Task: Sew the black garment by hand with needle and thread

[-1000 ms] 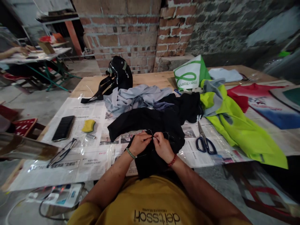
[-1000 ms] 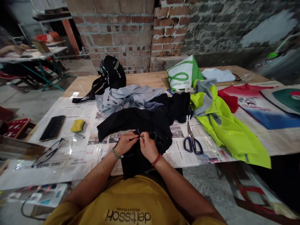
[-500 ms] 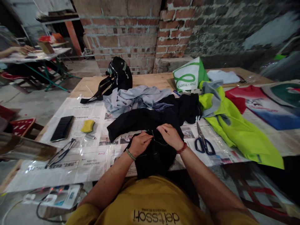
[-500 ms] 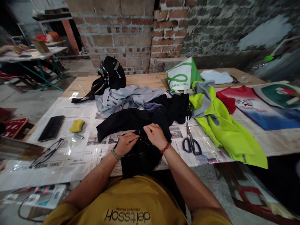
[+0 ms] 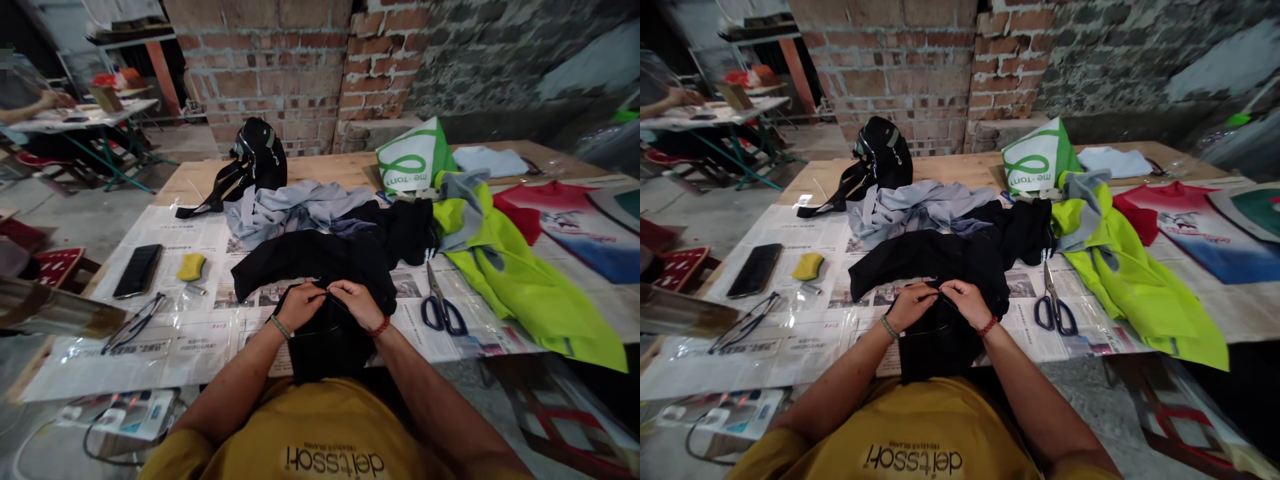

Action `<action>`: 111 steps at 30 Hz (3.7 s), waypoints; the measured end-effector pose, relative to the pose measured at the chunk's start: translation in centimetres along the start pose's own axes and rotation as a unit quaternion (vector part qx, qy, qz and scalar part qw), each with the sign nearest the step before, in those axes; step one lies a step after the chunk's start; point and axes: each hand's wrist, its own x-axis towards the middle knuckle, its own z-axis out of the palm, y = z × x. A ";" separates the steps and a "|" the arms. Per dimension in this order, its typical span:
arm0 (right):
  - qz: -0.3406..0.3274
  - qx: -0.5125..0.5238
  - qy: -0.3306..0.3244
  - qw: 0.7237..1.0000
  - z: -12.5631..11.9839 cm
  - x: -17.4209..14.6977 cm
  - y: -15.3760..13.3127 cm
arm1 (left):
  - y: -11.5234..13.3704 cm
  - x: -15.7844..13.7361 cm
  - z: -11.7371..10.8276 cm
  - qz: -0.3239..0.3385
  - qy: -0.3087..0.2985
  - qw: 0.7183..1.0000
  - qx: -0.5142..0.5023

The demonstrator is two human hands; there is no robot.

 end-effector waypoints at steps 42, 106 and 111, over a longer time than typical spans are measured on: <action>0.026 0.277 0.042 0.960 -1.1 0.6 0.1 | 0.6 0.3 -0.6 -0.086 -0.149 0.981 -0.086; -0.285 -0.404 -0.071 0.866 -3.1 3.1 -3.8 | -0.4 0.4 -3.1 -0.232 -0.158 0.939 -0.200; -0.290 -0.490 -0.160 0.806 -1.9 2.6 -2.6 | -0.9 0.5 -3.0 -0.200 -0.134 0.952 -0.188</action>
